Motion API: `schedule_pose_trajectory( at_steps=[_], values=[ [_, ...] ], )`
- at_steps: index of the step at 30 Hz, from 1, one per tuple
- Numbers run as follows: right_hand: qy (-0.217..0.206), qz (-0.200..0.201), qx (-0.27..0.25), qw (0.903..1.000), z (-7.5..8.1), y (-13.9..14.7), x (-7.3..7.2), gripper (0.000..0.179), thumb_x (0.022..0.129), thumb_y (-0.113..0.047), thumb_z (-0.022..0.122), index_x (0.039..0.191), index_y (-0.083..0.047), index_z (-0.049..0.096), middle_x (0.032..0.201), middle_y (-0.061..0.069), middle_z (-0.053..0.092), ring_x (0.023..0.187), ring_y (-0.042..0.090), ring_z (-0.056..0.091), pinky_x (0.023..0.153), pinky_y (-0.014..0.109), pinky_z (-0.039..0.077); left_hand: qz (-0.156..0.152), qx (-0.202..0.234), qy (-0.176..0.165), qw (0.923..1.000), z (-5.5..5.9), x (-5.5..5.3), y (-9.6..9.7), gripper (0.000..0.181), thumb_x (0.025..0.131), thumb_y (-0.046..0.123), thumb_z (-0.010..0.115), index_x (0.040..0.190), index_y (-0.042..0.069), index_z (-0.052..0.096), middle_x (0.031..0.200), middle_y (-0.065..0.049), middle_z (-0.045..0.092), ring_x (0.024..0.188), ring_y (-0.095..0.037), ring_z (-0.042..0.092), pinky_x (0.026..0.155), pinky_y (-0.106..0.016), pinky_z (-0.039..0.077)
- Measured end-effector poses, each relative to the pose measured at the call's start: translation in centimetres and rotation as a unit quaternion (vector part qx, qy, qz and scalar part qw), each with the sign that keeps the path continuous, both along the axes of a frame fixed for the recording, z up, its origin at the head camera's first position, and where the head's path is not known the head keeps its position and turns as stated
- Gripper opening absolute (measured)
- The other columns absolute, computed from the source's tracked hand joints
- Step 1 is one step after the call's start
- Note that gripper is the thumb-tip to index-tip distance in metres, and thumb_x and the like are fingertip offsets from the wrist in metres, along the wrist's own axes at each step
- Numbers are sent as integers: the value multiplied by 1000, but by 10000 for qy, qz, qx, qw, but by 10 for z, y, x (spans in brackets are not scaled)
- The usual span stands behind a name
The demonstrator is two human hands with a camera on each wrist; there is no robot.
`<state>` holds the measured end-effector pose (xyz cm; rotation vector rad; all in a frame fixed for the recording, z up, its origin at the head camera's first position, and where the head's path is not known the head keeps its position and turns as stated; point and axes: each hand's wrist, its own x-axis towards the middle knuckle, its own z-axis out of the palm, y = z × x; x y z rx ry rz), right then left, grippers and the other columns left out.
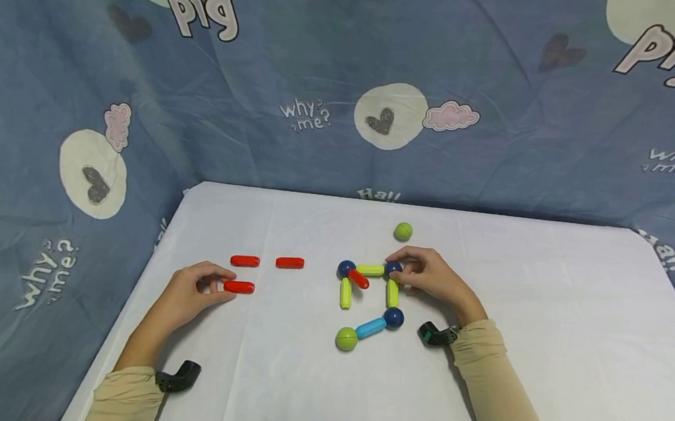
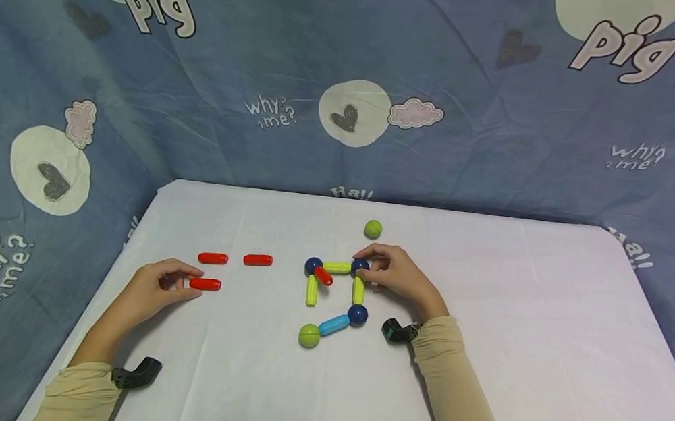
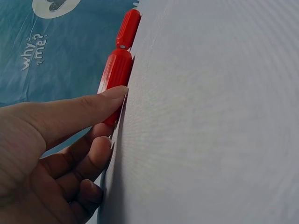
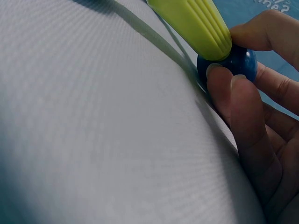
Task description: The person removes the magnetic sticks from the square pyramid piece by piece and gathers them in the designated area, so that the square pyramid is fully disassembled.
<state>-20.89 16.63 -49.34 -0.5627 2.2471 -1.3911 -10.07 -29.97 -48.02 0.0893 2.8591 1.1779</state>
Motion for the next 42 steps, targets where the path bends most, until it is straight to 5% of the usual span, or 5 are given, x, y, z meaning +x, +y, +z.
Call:
schedule_pose_trajectory(
  at_steps=[4, 11, 18, 32, 42],
  values=[
    [-13, 22, -22, 10000, 0, -1, 0, 32, 94, -12, 73, 126, -8, 69, 89, 9, 70, 70, 14, 59, 63, 28, 58, -28, -5, 144, 9999, 1, 1, 0, 34, 81, 11, 88, 113, 11, 76, 81, -3, 62, 74, -11, 53, 67, -20, 45],
    [-19, -8, -5, 10000, 1, 0, 0, 32, 94, -13, 74, 126, -8, 69, 90, 9, 69, 71, 15, 59, 64, 28, 58, 13, -216, 1191, 9927, 10, 0, 6, 33, 74, 6, 92, 103, 9, 77, 83, -5, 67, 71, -12, 55, 64, -20, 42],
    [-29, -53, 30, 10000, 0, 5, 1, 32, 95, -14, 73, 127, -9, 69, 92, 9, 71, 72, 14, 59, 64, 28, 58, -344, 130, 1608, 9863, 26, -4, 45, 31, 75, 3, 90, 103, 8, 76, 88, -8, 68, 75, -19, 55, 65, -26, 44],
    [-27, -20, 16, 10000, -4, 5, 1, 33, 94, -14, 74, 127, -9, 70, 97, 9, 72, 73, 16, 61, 64, 29, 59, -1444, 230, 580, 9876, 25, -31, 161, 38, 81, 14, 89, 116, 14, 76, 106, -6, 69, 84, -18, 60, 72, -29, 51],
    [-14, 24, -61, 10000, -2, 1, -1, 32, 94, -14, 74, 126, -9, 70, 86, 8, 71, 69, 14, 60, 63, 29, 58, -1055, 53, 510, 9931, 13, -46, 201, 44, 81, 18, 90, 122, 15, 74, 102, 0, 58, 82, -13, 55, 70, -22, 46]
  ],
)
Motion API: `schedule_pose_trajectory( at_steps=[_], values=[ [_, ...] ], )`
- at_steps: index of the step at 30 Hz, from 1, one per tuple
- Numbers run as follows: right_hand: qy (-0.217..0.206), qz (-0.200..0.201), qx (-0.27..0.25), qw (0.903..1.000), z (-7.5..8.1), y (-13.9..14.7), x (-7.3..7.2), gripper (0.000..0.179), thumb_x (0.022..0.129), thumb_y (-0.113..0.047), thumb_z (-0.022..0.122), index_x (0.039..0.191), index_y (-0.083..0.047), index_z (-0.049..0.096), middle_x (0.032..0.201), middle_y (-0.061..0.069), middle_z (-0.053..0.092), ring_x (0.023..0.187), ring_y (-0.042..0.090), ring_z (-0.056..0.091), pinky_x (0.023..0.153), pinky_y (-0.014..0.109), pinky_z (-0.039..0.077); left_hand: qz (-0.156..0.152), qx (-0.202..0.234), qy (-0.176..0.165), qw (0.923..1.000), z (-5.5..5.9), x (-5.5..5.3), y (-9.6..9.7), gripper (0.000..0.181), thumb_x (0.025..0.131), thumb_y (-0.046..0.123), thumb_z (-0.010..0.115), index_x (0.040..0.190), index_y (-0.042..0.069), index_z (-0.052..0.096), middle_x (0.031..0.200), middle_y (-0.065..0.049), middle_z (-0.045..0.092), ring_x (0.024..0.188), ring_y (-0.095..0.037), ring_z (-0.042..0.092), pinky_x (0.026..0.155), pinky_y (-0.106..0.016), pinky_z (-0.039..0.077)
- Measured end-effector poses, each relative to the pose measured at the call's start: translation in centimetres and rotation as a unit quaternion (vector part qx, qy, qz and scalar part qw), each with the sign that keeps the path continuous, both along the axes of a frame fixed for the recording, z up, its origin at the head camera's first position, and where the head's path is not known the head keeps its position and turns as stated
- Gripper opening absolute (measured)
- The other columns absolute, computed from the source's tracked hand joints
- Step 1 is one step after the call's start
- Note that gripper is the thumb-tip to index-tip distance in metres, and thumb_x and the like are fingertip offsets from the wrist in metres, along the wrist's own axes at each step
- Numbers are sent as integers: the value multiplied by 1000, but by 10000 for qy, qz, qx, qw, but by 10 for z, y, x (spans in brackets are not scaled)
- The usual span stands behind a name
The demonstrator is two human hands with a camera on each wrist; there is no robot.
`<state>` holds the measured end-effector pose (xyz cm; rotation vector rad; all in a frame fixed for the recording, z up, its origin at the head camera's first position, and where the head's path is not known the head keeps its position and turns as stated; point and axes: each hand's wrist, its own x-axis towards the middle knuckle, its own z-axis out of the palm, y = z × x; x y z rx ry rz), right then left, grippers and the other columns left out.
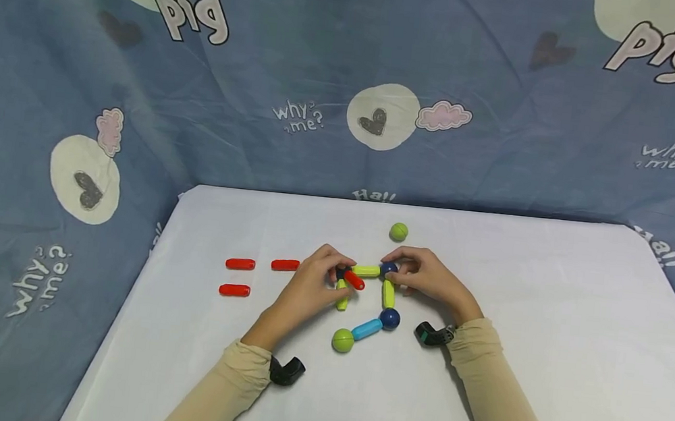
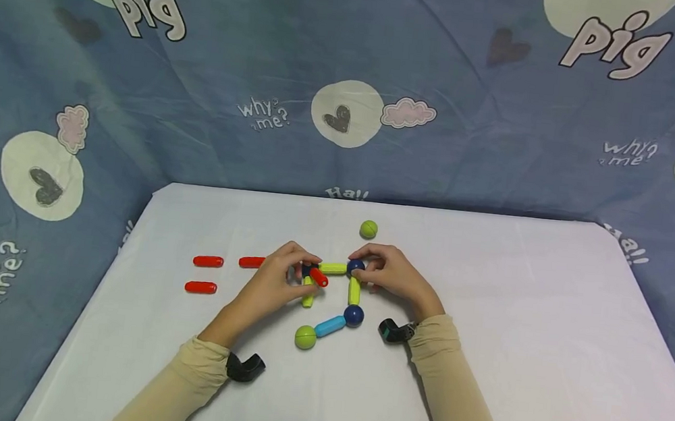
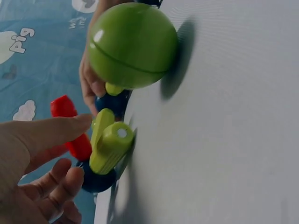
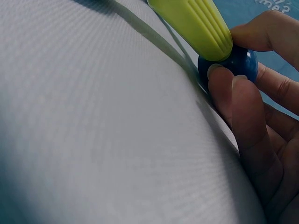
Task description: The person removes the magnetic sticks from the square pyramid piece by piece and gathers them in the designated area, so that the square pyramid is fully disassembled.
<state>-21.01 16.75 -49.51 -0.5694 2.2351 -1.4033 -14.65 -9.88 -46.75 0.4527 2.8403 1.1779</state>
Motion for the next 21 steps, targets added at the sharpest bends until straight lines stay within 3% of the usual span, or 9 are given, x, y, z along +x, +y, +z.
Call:
schedule_pose_trajectory(
  at_steps=[13, 21],
  values=[
    [-7, 30, -60, 10000, 0, 0, 0, 32, 94, -13, 74, 126, -7, 69, 86, 10, 71, 68, 14, 60, 63, 29, 58, 44, -337, 96, 9994, -5, 0, 4, 26, 89, 19, 83, 113, 18, 77, 104, 6, 59, 84, -13, 56, 70, -23, 46],
    [7, 56, -70, 10000, 2, 1, 0, 33, 95, -13, 74, 126, -7, 69, 86, 10, 71, 68, 13, 61, 63, 29, 57, 10, -349, 312, 9989, -5, 0, 1, 22, 95, 21, 76, 116, 19, 72, 113, 6, 62, 92, -10, 58, 81, -28, 54]
  ],
)
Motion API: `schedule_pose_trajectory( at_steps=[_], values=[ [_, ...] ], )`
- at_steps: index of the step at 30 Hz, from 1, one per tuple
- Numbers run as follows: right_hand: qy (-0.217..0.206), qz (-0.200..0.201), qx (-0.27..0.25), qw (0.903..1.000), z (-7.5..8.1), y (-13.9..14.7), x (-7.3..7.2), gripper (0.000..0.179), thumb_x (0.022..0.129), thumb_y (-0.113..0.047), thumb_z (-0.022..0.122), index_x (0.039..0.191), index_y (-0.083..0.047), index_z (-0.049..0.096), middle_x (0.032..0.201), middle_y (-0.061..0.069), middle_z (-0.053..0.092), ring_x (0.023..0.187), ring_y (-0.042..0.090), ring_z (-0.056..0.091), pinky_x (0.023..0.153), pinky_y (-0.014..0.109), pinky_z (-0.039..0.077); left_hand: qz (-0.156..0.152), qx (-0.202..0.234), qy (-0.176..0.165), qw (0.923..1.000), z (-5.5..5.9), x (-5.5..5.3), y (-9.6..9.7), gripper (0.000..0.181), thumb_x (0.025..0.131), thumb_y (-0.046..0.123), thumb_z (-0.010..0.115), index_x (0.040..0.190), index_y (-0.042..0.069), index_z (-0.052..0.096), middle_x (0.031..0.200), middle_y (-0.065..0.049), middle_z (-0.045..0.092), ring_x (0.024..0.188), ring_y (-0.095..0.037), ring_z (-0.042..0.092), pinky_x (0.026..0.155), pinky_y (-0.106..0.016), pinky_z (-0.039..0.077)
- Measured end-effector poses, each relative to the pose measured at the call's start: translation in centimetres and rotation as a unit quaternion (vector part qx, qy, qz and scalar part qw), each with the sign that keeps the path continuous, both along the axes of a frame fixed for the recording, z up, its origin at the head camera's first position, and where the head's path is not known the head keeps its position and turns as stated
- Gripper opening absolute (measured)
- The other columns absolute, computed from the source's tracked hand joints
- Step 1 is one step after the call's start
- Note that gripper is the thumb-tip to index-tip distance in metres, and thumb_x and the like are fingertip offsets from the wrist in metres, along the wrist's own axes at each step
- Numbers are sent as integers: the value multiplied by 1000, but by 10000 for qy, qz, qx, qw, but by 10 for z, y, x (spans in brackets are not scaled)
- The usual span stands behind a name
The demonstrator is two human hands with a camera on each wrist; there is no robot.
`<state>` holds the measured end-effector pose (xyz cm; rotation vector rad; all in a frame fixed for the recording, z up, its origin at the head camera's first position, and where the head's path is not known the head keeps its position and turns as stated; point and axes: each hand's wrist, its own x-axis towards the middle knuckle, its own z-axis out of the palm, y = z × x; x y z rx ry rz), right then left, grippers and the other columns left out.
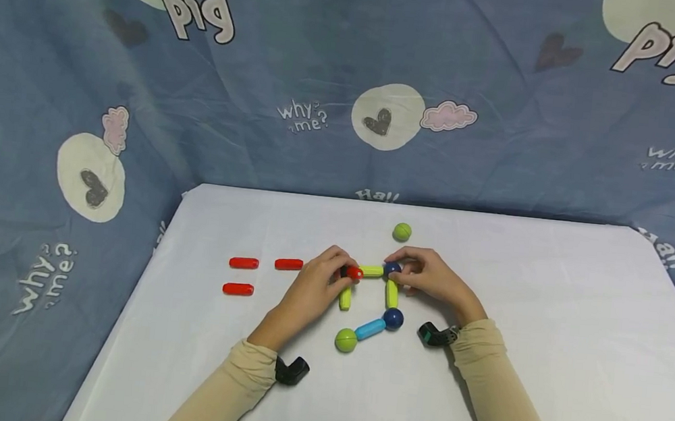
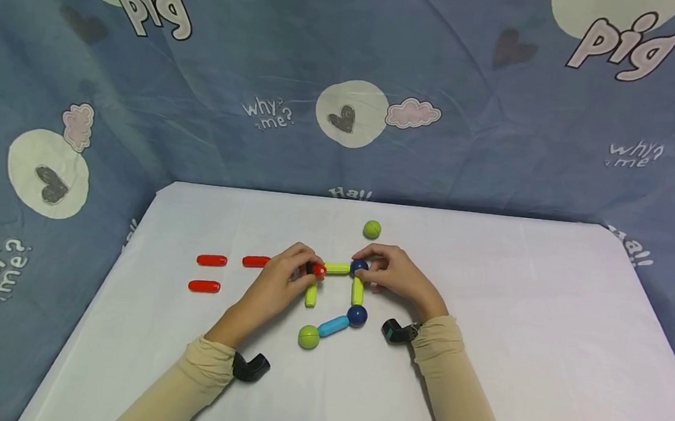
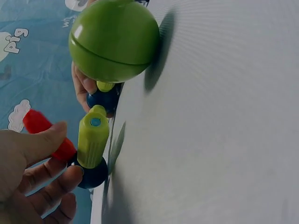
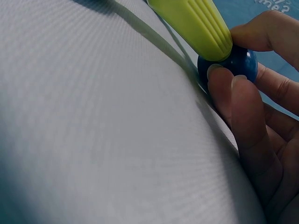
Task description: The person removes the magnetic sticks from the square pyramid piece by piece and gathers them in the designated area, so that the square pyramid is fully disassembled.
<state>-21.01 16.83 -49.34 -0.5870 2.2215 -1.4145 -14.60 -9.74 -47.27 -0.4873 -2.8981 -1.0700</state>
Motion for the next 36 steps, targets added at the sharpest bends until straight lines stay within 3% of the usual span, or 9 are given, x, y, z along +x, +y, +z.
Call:
schedule_pose_trajectory(
  at_steps=[5, 9, 14, 20, 36],
  values=[
    [-24, 10, 1, 10000, 0, 0, 0, 33, 95, -13, 74, 127, -7, 69, 84, 9, 69, 68, 13, 60, 63, 28, 57, 78, -52, 37, 9999, -1, 0, 0, 23, 100, 25, 70, 121, 19, 69, 118, 4, 62, 102, -13, 63, 93, -35, 57],
    [-21, 5, 11, 10000, 0, 0, 0, 33, 94, -13, 74, 126, -7, 69, 84, 9, 69, 69, 13, 60, 63, 28, 57, 122, -101, 70, 9999, -2, 0, 0, 22, 101, 27, 68, 121, 18, 67, 117, 2, 62, 102, -15, 64, 95, -37, 58],
    [-38, -3, -14, 10000, 0, -1, 0, 33, 94, -12, 74, 126, -6, 69, 85, 9, 69, 69, 12, 60, 63, 28, 58, 165, -152, 147, 9996, -1, 0, -1, 21, 98, 26, 72, 117, 18, 67, 111, 1, 61, 91, -13, 61, 84, -32, 58],
    [-46, -38, -14, 10000, 1, -1, 1, 33, 94, -11, 74, 126, -5, 68, 84, 9, 69, 71, 11, 61, 62, 29, 58, 89, -193, 206, 9996, -1, -1, 0, 18, 93, 14, 77, 107, 15, 67, 96, 2, 56, 79, -8, 53, 67, -20, 48],
    [-61, -40, 3, 10000, 1, -2, 2, 34, 95, -13, 74, 127, -5, 68, 86, 9, 69, 70, 11, 60, 63, 29, 58, 44, -450, -189, 9988, 0, -1, -4, 23, 100, 16, 69, 118, 15, 55, 105, -2, 61, 92, -15, 62, 86, -32, 59]
  ],
)
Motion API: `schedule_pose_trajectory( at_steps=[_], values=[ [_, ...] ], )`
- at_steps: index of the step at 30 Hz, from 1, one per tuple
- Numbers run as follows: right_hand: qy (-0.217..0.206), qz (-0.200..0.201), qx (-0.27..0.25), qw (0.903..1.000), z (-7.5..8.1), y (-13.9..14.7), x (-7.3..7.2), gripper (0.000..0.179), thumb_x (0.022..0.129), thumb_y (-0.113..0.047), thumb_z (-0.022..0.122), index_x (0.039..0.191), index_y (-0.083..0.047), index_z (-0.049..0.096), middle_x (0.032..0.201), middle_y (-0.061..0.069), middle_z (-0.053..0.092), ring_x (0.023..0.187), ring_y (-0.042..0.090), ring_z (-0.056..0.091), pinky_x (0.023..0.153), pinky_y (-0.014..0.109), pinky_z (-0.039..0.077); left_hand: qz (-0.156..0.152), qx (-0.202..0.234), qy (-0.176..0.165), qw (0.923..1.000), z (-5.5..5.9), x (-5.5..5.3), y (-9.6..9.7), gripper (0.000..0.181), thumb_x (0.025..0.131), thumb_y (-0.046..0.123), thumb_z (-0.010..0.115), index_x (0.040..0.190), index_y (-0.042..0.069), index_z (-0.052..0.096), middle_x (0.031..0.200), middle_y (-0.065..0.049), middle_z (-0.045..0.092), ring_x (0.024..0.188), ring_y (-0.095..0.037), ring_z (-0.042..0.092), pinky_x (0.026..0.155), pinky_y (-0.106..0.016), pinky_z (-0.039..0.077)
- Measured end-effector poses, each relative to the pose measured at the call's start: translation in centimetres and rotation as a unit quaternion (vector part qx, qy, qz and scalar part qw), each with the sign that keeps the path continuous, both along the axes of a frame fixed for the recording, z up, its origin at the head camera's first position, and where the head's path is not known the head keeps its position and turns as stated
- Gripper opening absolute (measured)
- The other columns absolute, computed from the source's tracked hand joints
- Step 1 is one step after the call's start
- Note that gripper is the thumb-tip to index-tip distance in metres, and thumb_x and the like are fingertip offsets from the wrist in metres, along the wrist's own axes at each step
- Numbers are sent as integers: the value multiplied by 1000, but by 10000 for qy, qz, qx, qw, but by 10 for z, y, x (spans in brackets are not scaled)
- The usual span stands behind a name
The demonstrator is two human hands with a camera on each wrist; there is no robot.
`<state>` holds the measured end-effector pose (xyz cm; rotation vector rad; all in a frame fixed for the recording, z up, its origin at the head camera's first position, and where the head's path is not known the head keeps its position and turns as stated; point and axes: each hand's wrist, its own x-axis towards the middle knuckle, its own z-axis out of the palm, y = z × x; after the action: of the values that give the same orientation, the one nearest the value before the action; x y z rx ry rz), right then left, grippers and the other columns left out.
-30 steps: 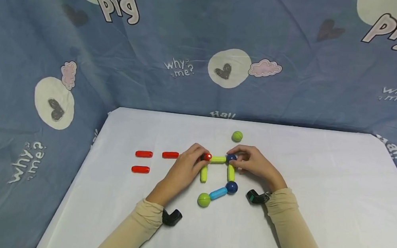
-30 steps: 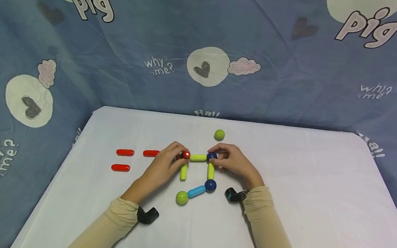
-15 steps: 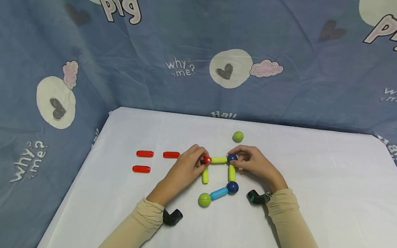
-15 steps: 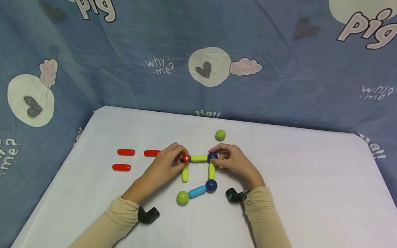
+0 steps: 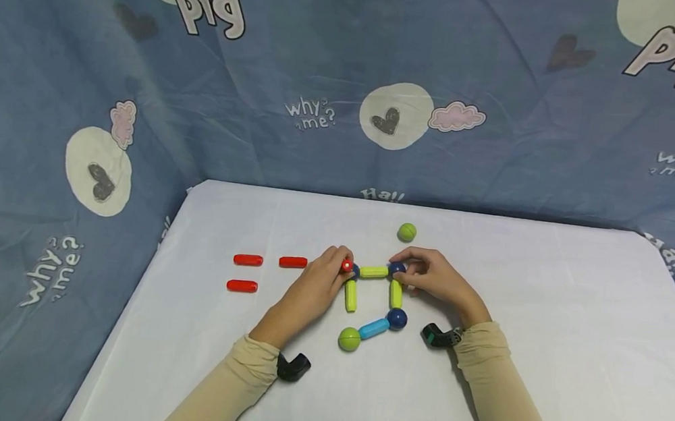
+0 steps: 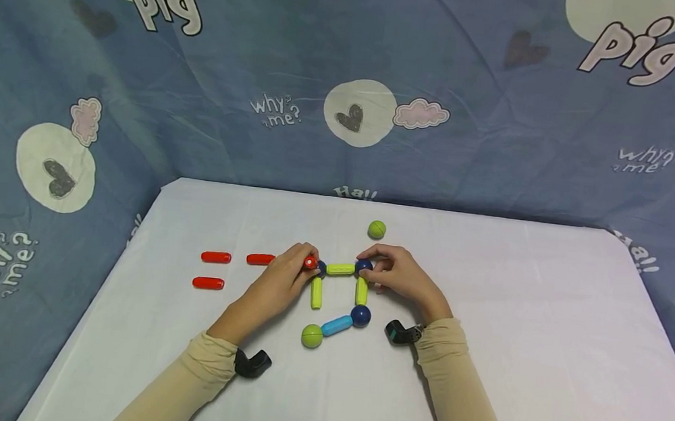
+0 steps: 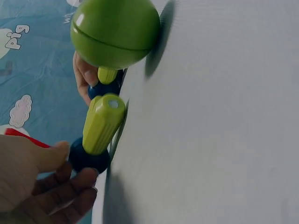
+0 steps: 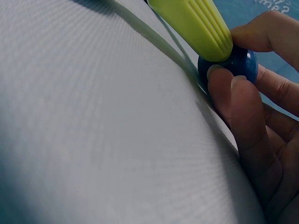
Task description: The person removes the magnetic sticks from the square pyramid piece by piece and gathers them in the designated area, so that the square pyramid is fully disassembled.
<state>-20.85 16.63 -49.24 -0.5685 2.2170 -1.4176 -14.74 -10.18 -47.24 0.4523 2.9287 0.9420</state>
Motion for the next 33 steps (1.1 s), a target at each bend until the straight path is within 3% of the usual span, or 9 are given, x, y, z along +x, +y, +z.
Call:
schedule_pose_trajectory(
  at_steps=[7, 14, 18, 23, 28, 33],
  values=[
    [14, -17, 63, 10000, -1, 0, 0, 33, 95, -14, 73, 127, -6, 68, 87, 8, 68, 72, 11, 60, 63, 29, 59, 140, 405, 201, 9989, 7, -2, -6, 21, 94, 16, 77, 106, 13, 60, 96, 0, 66, 86, -14, 61, 78, -30, 57],
    [1, -11, 41, 10000, -1, 0, 0, 34, 95, -14, 73, 127, -5, 68, 86, 9, 68, 72, 11, 60, 63, 30, 59, 257, 888, 478, 9946, 12, -4, -13, 19, 82, 0, 82, 92, 12, 71, 86, -2, 76, 77, -13, 69, 73, -29, 59],
    [1, -9, 36, 10000, 0, 0, 0, 33, 95, -14, 74, 127, -5, 68, 86, 9, 68, 72, 11, 60, 63, 30, 59, 287, 977, 331, 9943, 16, -4, -16, 20, 81, -1, 84, 95, 11, 76, 88, -2, 78, 72, -10, 69, 69, -26, 58],
    [-5, -9, 48, 10000, 1, 0, 0, 33, 95, -13, 74, 126, -6, 68, 87, 9, 68, 72, 12, 59, 63, 29, 59, 294, 788, 137, 9964, 20, -4, -18, 24, 78, 14, 91, 101, 14, 82, 89, 1, 78, 67, -6, 63, 68, -23, 53],
    [-22, -6, 54, 10000, 1, 0, -1, 33, 95, -13, 74, 127, -6, 68, 87, 10, 68, 73, 12, 59, 64, 29, 59, 175, 603, 267, 9977, 22, -4, -20, 29, 77, 25, 91, 104, 16, 83, 86, 4, 75, 68, -7, 59, 67, -23, 48],
    [-7, -7, 66, 10000, 0, 0, -1, 34, 95, -14, 74, 127, -6, 68, 87, 9, 68, 73, 12, 60, 64, 29, 59, 41, 596, 319, 9977, 23, -4, -22, 33, 81, 26, 88, 112, 17, 82, 89, 6, 75, 73, -9, 60, 68, -26, 52]
  ],
)
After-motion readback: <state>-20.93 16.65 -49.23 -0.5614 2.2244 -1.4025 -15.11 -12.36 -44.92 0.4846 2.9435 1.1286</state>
